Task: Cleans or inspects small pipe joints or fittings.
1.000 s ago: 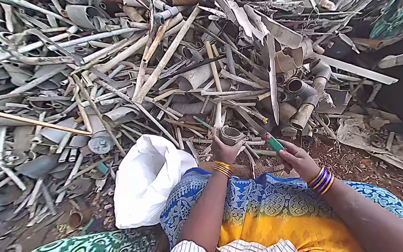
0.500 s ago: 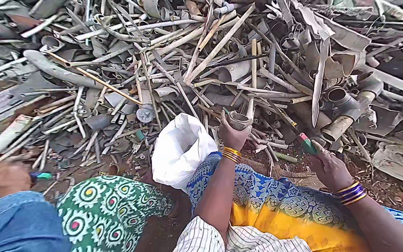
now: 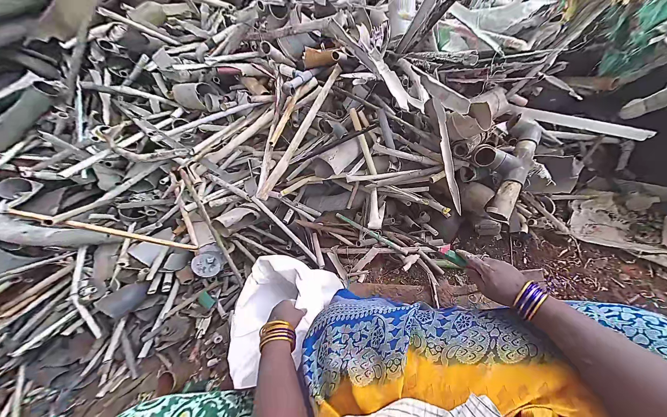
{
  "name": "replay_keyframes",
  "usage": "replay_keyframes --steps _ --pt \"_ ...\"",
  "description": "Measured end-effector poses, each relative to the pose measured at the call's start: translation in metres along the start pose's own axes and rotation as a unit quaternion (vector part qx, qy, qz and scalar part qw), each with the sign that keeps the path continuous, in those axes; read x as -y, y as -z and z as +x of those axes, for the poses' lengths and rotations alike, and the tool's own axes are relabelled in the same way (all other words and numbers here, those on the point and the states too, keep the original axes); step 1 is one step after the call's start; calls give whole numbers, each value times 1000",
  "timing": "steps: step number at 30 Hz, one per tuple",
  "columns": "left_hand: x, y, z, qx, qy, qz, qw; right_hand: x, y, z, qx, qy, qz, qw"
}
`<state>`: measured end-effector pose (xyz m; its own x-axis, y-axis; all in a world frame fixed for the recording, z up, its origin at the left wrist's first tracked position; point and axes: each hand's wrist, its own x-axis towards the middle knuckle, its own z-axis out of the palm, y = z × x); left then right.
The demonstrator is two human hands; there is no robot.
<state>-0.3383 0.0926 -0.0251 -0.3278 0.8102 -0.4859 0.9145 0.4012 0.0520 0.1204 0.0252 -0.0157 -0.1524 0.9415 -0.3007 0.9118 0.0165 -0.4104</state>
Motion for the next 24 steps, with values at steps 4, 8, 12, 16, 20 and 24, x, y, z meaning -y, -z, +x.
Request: replay_keyframes --steps 4,8,12,16,20,24 --pt "-45 21 -8 0 9 134 991 -1 6 7 79 -71 -21 994" --pt "-102 42 -21 -87 -43 70 993 -7 11 11 172 -99 -63 978" --pt "-179 62 -27 -95 -160 82 979 -11 13 17 211 -94 -64 971" --pt "-255 72 -5 -99 -248 158 951 -13 19 27 235 -84 -56 967" --pt "-324 76 40 -76 -283 201 935 -29 31 38 236 -93 -43 966" --pt "-372 74 102 -103 -279 192 935 -46 38 48 241 -120 -24 963"
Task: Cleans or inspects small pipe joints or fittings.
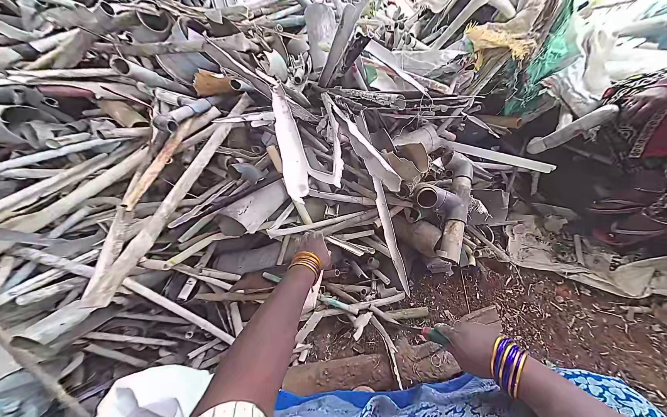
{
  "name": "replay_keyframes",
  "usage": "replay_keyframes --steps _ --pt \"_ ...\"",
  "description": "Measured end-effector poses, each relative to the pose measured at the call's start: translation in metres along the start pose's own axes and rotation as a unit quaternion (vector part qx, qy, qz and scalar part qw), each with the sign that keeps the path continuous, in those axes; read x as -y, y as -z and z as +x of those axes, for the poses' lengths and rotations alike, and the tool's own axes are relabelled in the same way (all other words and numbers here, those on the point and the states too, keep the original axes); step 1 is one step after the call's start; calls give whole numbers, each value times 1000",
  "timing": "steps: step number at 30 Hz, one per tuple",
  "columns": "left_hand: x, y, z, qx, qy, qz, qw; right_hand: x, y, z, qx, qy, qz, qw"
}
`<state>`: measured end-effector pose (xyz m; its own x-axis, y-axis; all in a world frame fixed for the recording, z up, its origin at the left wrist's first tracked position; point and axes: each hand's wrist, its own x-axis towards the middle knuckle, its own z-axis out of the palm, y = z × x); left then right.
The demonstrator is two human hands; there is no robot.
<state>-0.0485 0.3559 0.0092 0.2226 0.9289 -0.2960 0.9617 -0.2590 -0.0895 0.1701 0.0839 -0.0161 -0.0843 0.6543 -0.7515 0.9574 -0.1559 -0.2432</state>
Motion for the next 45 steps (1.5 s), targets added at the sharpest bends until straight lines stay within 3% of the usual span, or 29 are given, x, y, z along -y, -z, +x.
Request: replay_keyframes --steps 5,10,14,18,23,26,27,29,30,31,32,33,35,37,39,41,45 --pt "-4 -14 63 -2 13 0 1000 -14 6 7 3 -22 24 999" --pt "-21 -25 67 -7 10 28 1000 -19 4 9 2 -6 33 999" --pt "-30 -25 50 -13 8 28 1000 -15 1 5 -9 15 27 999" --pt "-48 -34 16 66 25 -15 997 -13 -3 -5 -32 32 23 999" --pt "-66 -58 -65 132 2 -152 980 -28 3 -36 -105 -56 83 989" --pt "-50 -79 -128 172 22 -306 936 -44 3 -59 -278 -105 210 932" --pt "-43 -84 -150 182 23 -335 924 -48 -3 -63 -373 -93 261 885" --pt "-31 -87 -186 189 14 -383 904 -50 -15 -59 -563 -33 335 755" --pt "-27 -88 -201 191 8 -404 894 -48 -22 -55 -606 -13 362 708" --pt "-25 -88 -215 191 2 -426 884 -43 -28 -51 -620 -4 380 686" --pt "-25 -87 -226 187 -4 -448 874 -38 -33 -46 -605 0 393 692" --pt "-26 -87 -235 182 -10 -469 864 -32 -39 -41 -559 2 399 726" --pt "-33 -84 -248 173 -23 -509 843 -23 -42 -40 -382 8 371 846" --pt "-41 -82 -254 177 -24 -554 813 -21 -44 -30 -270 35 320 908" --pt "-49 -84 -256 181 -11 -594 784 -21 -46 -28 -255 31 292 922" --pt "-56 -87 -258 171 1 -651 739 -24 -49 -29 -271 23 318 908" --pt "-67 -85 -260 149 72 -801 575 -35 -60 -20 -282 -9 397 873"
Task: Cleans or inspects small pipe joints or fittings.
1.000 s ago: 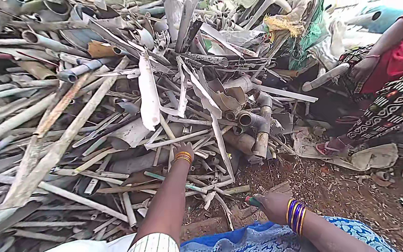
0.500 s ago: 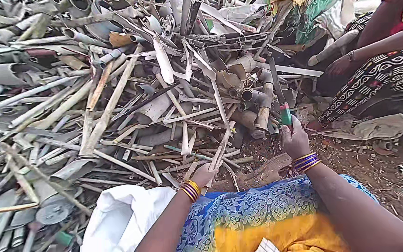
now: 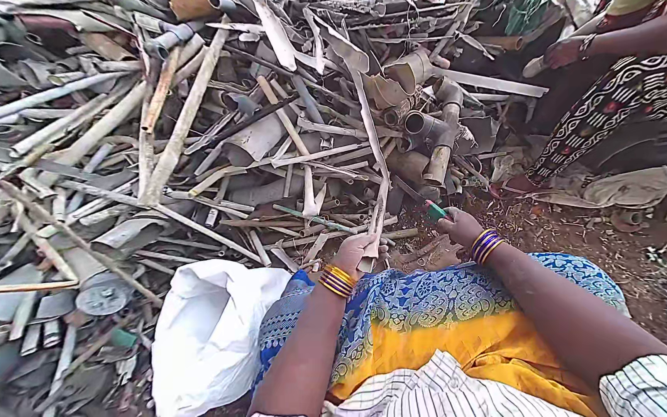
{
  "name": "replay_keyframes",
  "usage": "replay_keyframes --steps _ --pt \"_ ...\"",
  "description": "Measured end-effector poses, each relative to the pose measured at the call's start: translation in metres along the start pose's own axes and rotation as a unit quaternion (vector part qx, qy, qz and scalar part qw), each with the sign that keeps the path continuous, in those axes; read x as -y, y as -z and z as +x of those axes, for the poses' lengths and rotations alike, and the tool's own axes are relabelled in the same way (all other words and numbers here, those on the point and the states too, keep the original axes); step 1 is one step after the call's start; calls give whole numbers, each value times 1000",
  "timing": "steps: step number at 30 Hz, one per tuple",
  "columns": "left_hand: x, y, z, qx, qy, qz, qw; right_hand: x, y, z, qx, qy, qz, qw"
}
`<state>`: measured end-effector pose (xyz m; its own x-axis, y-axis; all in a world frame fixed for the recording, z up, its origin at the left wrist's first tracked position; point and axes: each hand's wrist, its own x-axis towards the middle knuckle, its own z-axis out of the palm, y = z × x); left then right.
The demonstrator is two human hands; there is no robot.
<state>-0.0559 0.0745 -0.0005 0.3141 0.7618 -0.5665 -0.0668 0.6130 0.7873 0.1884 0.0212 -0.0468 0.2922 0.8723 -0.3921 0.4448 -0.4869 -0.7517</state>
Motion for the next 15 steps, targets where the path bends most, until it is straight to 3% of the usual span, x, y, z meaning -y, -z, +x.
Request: replay_keyframes --steps 7,15 --pt "-2 -10 17 -73 54 -135 987 -15 -7 11 4 -51 23 998" --pt "-7 -11 29 -70 55 -147 985 -16 -6 15 1 -79 33 996"
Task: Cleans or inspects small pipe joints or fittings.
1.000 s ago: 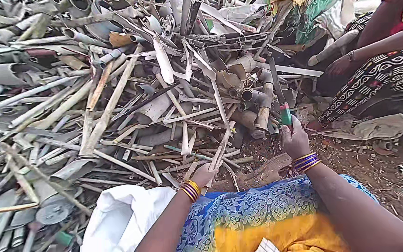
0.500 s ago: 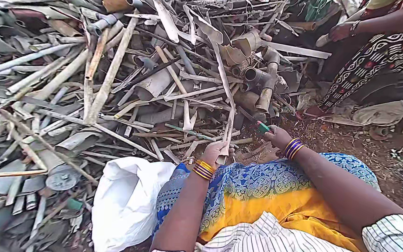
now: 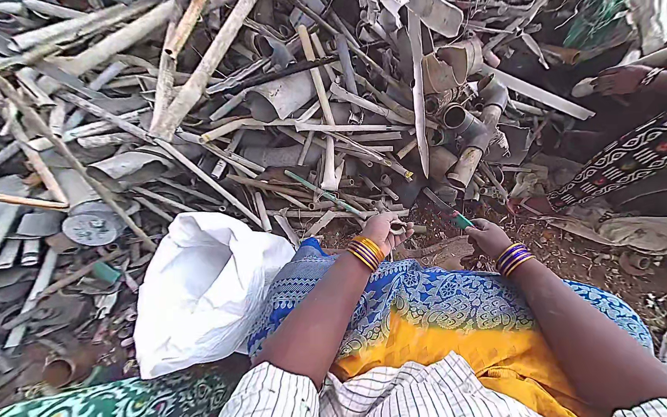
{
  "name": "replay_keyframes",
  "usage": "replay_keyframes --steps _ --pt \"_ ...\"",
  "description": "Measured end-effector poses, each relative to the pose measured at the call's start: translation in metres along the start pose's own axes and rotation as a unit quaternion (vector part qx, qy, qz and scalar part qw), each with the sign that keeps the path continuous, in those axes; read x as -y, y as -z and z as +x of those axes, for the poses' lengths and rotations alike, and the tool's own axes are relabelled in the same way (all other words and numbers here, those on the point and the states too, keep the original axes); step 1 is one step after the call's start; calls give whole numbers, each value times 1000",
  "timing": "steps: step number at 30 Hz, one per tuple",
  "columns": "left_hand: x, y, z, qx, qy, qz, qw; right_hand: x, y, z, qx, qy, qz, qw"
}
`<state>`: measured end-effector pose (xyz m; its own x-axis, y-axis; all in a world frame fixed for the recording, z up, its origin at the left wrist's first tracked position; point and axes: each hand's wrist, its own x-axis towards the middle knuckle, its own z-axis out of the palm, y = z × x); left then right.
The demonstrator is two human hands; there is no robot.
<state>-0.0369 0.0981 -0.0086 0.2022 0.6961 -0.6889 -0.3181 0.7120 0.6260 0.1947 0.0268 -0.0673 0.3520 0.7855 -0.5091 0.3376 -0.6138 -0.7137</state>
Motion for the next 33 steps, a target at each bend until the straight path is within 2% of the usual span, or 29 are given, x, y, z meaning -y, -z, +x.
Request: replay_keyframes --steps 5,10,13,15,18,20,23,25,26,27,29,31,33 --pt "-1 -1 -3 14 14 15 1000 -2 -1 4 9 5 -26 1000" --pt "7 2 -1 45 22 94 994 -5 -1 14 65 -1 -216 974" --pt "11 6 1 59 -4 202 978 -4 -7 14 105 -25 -319 941" --pt "12 9 6 56 -45 352 933 -6 -12 16 127 -27 -361 924" --pt "12 17 20 36 -119 558 820 -6 -21 16 140 -22 -382 913" --pt "11 18 23 31 -135 611 780 -10 -26 23 149 0 -364 919" --pt "12 21 25 21 -137 666 733 -3 -27 22 173 -1 -385 907" --pt "10 22 26 12 -128 717 686 9 -21 15 128 -13 -381 915" --pt "9 22 25 9 -123 741 661 12 -18 16 73 -7 -364 928" --pt "6 21 24 8 -121 762 636 16 -15 16 10 12 -350 937" --pt "2 20 21 14 -134 797 588 19 -11 17 -91 85 -353 927" --pt "-3 22 20 35 -155 821 548 18 -7 21 -102 125 -378 912" --pt "-9 27 19 55 -199 831 516 18 1 23 -84 113 -407 902"
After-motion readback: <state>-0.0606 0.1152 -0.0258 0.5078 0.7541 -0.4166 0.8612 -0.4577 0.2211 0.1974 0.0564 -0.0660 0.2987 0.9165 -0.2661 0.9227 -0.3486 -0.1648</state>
